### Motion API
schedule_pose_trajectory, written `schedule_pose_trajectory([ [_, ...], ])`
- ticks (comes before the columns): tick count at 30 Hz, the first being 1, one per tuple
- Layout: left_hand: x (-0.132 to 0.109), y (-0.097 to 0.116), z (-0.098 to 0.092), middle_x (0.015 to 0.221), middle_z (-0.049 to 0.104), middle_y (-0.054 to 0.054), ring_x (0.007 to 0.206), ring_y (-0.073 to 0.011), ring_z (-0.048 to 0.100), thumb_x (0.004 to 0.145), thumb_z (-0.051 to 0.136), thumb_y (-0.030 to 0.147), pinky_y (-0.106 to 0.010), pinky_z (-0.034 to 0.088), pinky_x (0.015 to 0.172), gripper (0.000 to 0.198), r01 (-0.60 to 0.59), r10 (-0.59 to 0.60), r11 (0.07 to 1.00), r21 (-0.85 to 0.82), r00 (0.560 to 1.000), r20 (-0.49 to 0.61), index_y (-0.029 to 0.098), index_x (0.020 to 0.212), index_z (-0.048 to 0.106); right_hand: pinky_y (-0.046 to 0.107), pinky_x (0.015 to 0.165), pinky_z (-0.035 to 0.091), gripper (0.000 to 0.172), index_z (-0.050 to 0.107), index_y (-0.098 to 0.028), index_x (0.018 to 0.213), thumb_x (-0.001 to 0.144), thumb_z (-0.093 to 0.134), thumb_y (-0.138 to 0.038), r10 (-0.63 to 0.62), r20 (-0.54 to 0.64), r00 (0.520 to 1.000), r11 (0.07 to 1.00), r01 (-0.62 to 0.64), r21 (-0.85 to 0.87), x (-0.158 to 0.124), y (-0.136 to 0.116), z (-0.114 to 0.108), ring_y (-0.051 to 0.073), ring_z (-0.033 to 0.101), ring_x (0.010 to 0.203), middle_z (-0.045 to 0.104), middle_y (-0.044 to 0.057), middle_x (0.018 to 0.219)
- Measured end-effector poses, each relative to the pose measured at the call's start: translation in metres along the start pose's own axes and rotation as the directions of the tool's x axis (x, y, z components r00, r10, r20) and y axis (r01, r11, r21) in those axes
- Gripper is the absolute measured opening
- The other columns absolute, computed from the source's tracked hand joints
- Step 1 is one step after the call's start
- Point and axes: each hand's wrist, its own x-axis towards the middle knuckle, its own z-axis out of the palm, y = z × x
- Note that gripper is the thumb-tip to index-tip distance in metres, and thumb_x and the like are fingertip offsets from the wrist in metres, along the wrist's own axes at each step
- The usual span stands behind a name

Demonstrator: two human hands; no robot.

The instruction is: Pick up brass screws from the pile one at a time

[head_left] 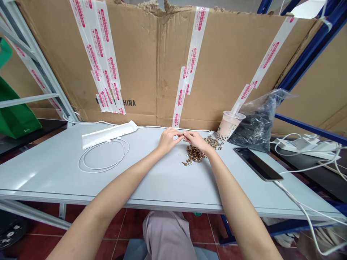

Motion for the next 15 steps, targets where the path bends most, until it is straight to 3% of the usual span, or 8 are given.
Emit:
schedule_pose_trajectory([
  [5, 0.0009, -0.0017, -0.0007, 0.078, 0.067, -0.002, 0.075, -0.0165, 0.051, 0.08, 0.057, 0.03, -0.03, 0.04, 0.072, 0.015, 0.029, -0.029, 1.0, -0.006, 1.0, 0.006, 0.02, 0.082, 0.068, 0.021, 0.05, 0.025, 0.036, 0.044, -0.016, 0.071, 0.083, 0.041, -0.05, 0.001, 0.073, 0.997, 1.0, -0.003, 0.023, -0.0026, -0.0021, -0.0053, 0.008, 0.03, 0.051, 0.036, -0.004, 0.058],
  [15, -0.0003, -0.004, 0.0007, 0.078, 0.067, -0.003, 0.075, -0.0161, 0.05, 0.081, 0.056, 0.031, -0.029, 0.041, 0.071, 0.017, -0.024, 0.024, 1.0, -0.006, 1.0, -0.009, 0.02, 0.084, 0.068, 0.023, 0.049, 0.02, 0.042, 0.035, -0.017, 0.059, 0.085, 0.036, -0.05, -0.009, 0.054, 0.998, 0.992, 0.003, 0.123, -0.0008, -0.0018, 0.0, 0.008, 0.024, 0.05, 0.027, -0.004, 0.055],
])
